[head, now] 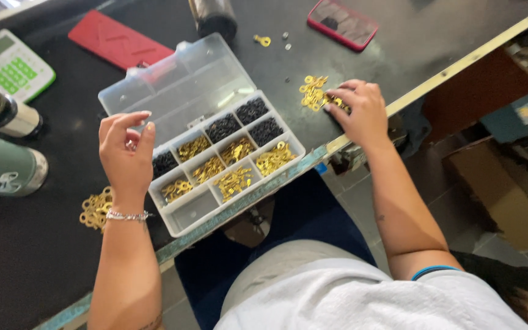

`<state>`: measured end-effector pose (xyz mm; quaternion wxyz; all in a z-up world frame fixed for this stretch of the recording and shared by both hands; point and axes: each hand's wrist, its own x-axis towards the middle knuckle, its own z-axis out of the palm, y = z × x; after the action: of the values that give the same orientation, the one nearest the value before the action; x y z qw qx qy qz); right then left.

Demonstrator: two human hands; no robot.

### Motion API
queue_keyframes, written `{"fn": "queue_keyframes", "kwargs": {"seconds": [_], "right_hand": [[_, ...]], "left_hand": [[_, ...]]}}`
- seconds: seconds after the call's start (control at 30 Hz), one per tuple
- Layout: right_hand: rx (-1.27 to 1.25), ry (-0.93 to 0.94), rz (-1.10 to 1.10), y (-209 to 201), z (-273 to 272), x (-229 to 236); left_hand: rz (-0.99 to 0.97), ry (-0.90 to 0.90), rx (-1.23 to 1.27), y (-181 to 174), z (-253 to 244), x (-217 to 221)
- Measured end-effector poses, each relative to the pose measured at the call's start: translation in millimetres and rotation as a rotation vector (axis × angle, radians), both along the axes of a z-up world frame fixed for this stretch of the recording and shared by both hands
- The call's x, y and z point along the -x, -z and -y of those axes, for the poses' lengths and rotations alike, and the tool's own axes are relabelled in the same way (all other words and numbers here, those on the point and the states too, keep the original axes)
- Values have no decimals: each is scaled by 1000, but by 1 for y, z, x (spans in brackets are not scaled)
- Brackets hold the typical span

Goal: The person sorts small gold and black metal hardware pieces by hand, picking them from a table and placing them into compartments of a plastic organizer box. The person repeatedly handles the pieces, separating them into piles and transferring them into the box.

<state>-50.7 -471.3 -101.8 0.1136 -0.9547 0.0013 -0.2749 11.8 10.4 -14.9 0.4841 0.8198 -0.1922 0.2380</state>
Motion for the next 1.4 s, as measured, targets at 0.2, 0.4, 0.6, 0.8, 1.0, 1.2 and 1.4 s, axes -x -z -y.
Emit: {"fn": "queue_keyframes", "kwargs": {"seconds": [0.2,0.4,0.6,0.8,1.0,1.2,1.4], "right_hand": [[-10,-11,-63,-6,-4,5],[33,-34,-140,-9,-7,3],[-31,-36,-103,-10,-4,3],[-78,-100,2,-2,5,-8],[-200,-150,114,-6,6,-11],[-307,-144,71,-13,6,-9],[-295,-177,21,-21,-1,-8]], "left_hand": [[-16,10,22,-2,3,4],[-25,12,16,-5,4,6],[-4,8,6,-4,3,5],[-11,13,9,-4,5,6],[-23,1,7,-6,6,6],[-21,-2,-20,-5,6,6],[-20,0,-23,-6,6,7]]}}
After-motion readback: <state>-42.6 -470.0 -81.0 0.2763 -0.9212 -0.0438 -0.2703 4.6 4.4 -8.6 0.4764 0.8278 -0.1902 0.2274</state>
